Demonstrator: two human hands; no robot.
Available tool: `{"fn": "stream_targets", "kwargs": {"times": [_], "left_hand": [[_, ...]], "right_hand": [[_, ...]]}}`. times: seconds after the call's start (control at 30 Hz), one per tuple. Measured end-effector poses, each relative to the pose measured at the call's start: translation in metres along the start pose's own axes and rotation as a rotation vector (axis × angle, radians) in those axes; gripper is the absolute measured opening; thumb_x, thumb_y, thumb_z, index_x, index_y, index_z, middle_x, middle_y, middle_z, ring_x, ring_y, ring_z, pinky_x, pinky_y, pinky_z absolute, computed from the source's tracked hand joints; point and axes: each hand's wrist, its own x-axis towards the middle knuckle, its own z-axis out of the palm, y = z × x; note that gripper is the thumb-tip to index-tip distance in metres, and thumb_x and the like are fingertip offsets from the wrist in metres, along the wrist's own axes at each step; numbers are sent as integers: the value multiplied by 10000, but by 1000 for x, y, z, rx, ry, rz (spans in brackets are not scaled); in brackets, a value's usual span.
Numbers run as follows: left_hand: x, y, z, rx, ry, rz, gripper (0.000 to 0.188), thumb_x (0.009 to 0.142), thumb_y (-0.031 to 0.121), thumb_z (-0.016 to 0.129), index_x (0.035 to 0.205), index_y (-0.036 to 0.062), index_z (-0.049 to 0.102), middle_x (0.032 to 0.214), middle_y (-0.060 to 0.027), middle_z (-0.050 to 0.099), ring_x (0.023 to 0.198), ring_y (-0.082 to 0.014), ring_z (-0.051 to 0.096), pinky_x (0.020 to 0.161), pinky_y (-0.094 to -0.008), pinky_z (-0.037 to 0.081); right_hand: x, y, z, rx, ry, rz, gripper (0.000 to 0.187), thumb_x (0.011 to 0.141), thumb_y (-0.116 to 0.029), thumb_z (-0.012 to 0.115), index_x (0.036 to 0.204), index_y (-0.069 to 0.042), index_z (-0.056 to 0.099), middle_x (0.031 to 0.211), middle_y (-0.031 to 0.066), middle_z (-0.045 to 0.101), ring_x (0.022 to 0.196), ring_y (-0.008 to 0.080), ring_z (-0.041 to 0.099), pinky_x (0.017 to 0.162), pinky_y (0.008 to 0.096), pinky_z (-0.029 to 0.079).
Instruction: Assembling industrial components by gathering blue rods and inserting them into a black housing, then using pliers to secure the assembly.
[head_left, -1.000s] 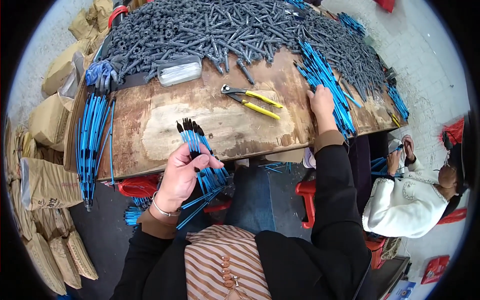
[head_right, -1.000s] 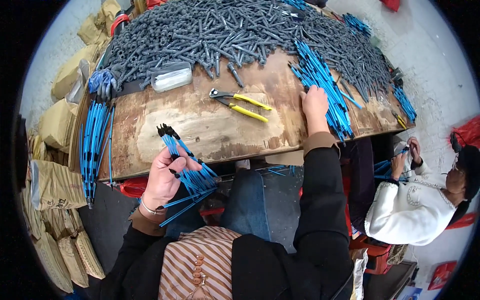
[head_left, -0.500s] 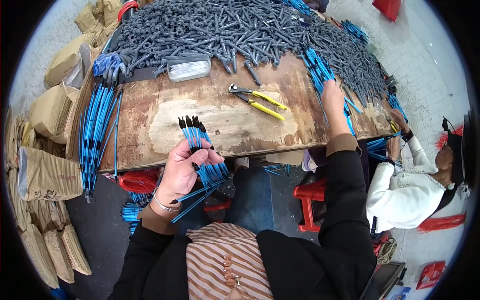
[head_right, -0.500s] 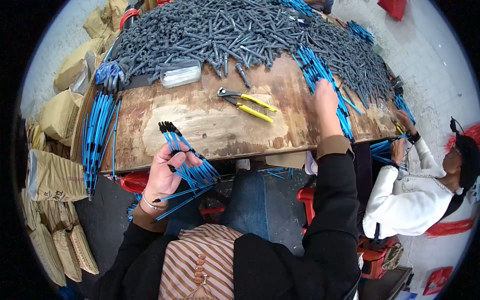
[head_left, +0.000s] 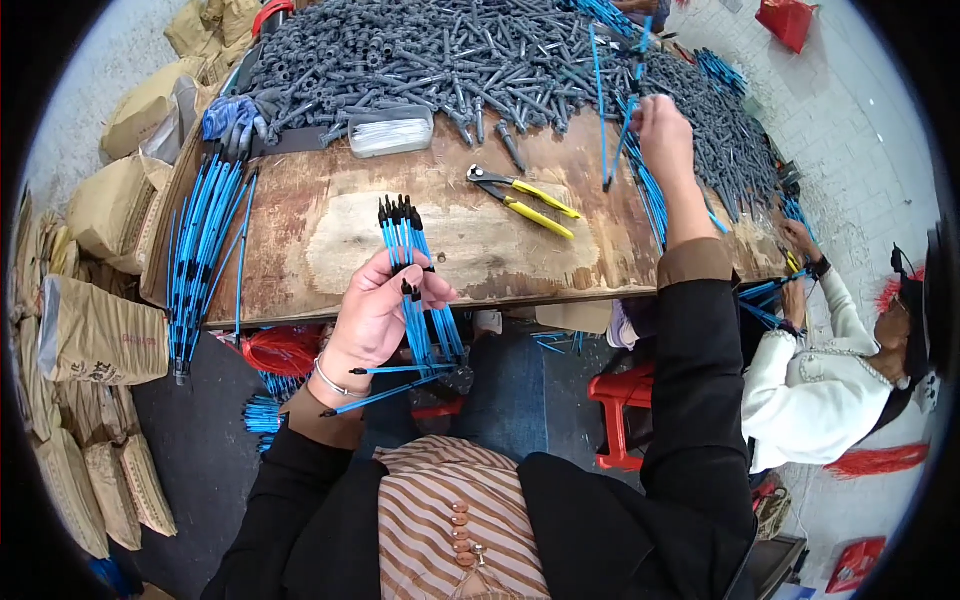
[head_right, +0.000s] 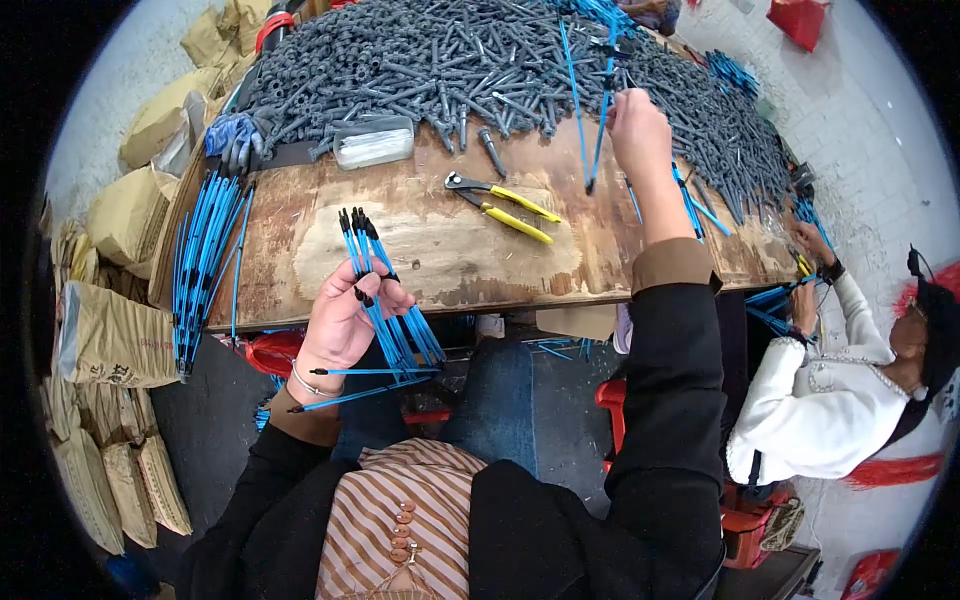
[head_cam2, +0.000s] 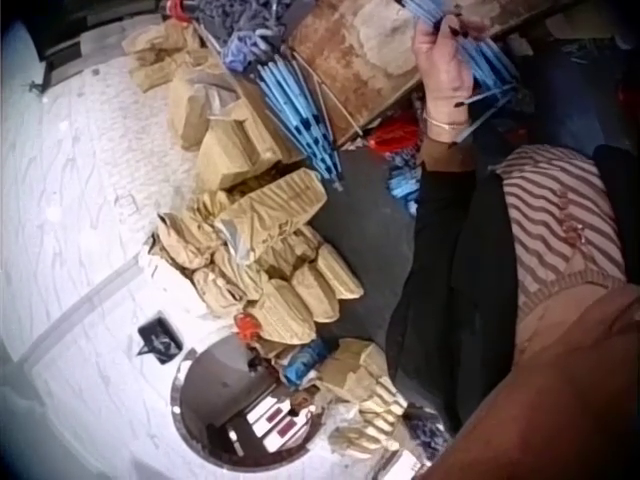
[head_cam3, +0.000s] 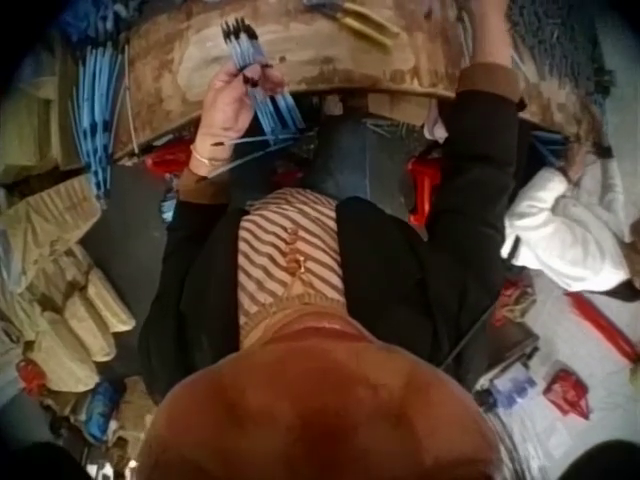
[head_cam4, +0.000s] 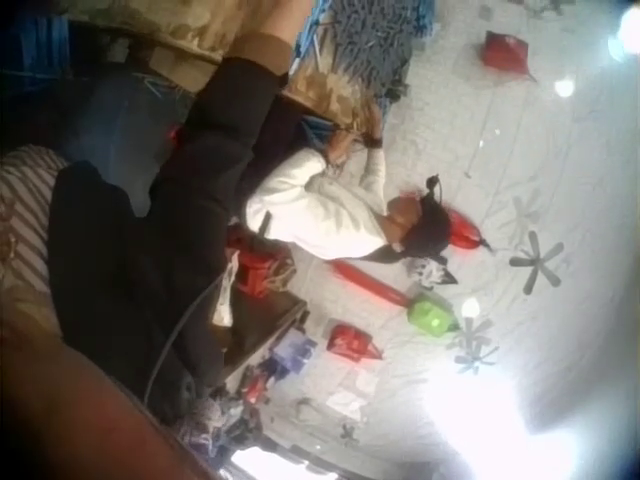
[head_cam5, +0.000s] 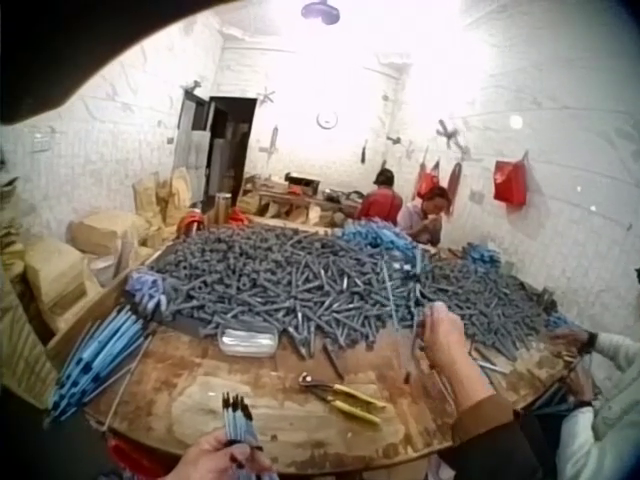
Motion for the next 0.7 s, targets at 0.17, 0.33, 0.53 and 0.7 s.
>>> {"fn": "stream_targets", "kwargs": {"times": [0.17,0.33,0.53,0.7], "left_hand": [[4,3,-10,-19,10,-1,157,895,101,546,1034,29,564,812,-130,654,794,-262,657,731,-331,520],[7,4,-19,-99,-14,-41,158,893,111,554,1032,37,569,823,-123,653,802,-266,657,714,-330,522],[5,-3,-19,-148,-85,-18,163,897,124,554,1037,43,571,875,-126,647,821,-266,655,693,-330,524],[5,-8,-7,-136,-98,13,172,902,120,543,1056,46,565,924,-133,637,802,-260,651,691,-331,525]], "right_hand": [[-27,-66,-59,729,-27,-173,168,929,-121,446,939,16,544,798,77,644,598,134,559,551,230,436],[-59,-105,-124,630,-599,-485,146,905,-66,445,883,26,557,704,46,575,507,104,457,492,198,365],[-108,-126,-70,562,-756,-805,88,871,-68,512,868,2,566,629,66,553,502,201,483,500,285,388],[-138,-122,-42,455,-814,-665,83,870,-89,525,881,-19,568,647,84,570,526,253,506,520,331,404]]}}
